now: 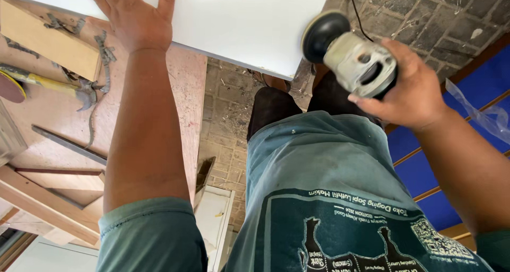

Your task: The person sands wood boards of different sizes and finishes using a power sander, handling both unpainted and white-painted wood pieces on a workshop surface.

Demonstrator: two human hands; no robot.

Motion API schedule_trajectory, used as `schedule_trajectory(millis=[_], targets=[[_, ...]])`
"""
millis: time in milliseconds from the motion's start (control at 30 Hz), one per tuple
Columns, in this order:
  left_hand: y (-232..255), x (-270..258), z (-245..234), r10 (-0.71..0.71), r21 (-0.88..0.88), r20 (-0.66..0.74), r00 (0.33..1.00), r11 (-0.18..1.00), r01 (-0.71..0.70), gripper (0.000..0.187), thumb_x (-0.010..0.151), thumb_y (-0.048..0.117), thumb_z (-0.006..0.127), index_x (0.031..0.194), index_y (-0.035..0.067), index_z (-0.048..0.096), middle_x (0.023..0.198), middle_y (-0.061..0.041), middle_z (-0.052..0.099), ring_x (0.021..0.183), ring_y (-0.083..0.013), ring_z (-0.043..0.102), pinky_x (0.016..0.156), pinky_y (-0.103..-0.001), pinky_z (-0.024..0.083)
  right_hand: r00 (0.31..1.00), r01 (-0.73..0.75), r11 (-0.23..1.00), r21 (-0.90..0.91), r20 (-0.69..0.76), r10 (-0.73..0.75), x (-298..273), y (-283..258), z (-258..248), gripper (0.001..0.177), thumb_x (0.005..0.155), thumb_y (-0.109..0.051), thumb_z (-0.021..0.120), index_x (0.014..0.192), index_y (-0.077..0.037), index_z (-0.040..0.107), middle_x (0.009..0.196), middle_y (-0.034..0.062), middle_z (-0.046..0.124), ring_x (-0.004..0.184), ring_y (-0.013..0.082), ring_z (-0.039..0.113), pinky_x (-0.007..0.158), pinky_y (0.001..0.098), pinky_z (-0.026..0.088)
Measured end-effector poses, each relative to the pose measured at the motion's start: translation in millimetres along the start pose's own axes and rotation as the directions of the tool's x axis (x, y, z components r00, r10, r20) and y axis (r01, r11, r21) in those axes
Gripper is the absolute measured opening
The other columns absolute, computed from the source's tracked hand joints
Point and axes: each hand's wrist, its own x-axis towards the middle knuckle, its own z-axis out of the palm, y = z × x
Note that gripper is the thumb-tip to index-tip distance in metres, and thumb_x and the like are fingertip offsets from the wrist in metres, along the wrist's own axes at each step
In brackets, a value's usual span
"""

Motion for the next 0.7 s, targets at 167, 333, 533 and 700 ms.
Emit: schedule_trajectory(millis=[167,333,533,700], targets=[[20.1,-4.5,-21.2,-0.106,0.001,0.116,0.988,0.994,0.106,0.098,0.112,0.085,0.071,0.169,0.017,0.029,0.170,-0.015,0.012,0.155,-0.0385,0.000,0.117,-0.082,0.007,0.989,0.106,0.993,0.042,-0.107,-0.101,20.4,6.1,-11.9,0.100,0.084,-0.033,0.092,0.157,0.005,0.037,0.143,0.0330,0.061,0.128,0.0469,0.066,0.103,0.0481,0.054],[12.3,-3.1,-11.5,-0.056,0.005,0.067,0.996,0.998,0.056,0.100,0.112,0.085,0.070,0.167,0.013,0.028,0.169,-0.018,0.013,0.154,-0.0398,0.001,0.121,-0.077,0.017,0.995,0.032,0.998,0.054,-0.096,-0.027,34.5,8.8,-25.4,0.101,0.081,-0.031,0.091,0.156,0.009,0.036,0.152,0.0357,0.049,0.138,0.0538,0.056,0.110,0.0566,0.047],[22.1,-4.5,-22.3,-0.113,0.002,0.137,0.984,0.993,0.114,0.100,0.110,0.084,0.069,0.169,0.014,0.027,0.170,-0.017,0.009,0.154,-0.0391,-0.002,0.117,-0.082,0.004,0.986,0.072,0.996,0.043,-0.151,-0.065,49.0,5.4,-37.5,0.093,0.090,-0.017,0.093,0.157,0.007,0.033,0.150,0.0359,0.049,0.136,0.0560,0.058,0.109,0.0594,0.047],[12.2,-3.4,-13.9,-0.038,0.018,0.076,0.996,0.999,0.037,0.100,0.119,0.083,0.074,0.170,0.014,0.024,0.170,-0.018,0.009,0.155,-0.0380,-0.003,0.125,-0.075,0.016,0.986,0.094,0.977,0.192,-0.155,-0.065,31.5,3.5,-30.1,0.091,0.089,-0.011,0.090,0.156,0.012,0.034,0.143,0.0400,0.058,0.133,0.0512,0.061,0.115,0.0510,0.047]])
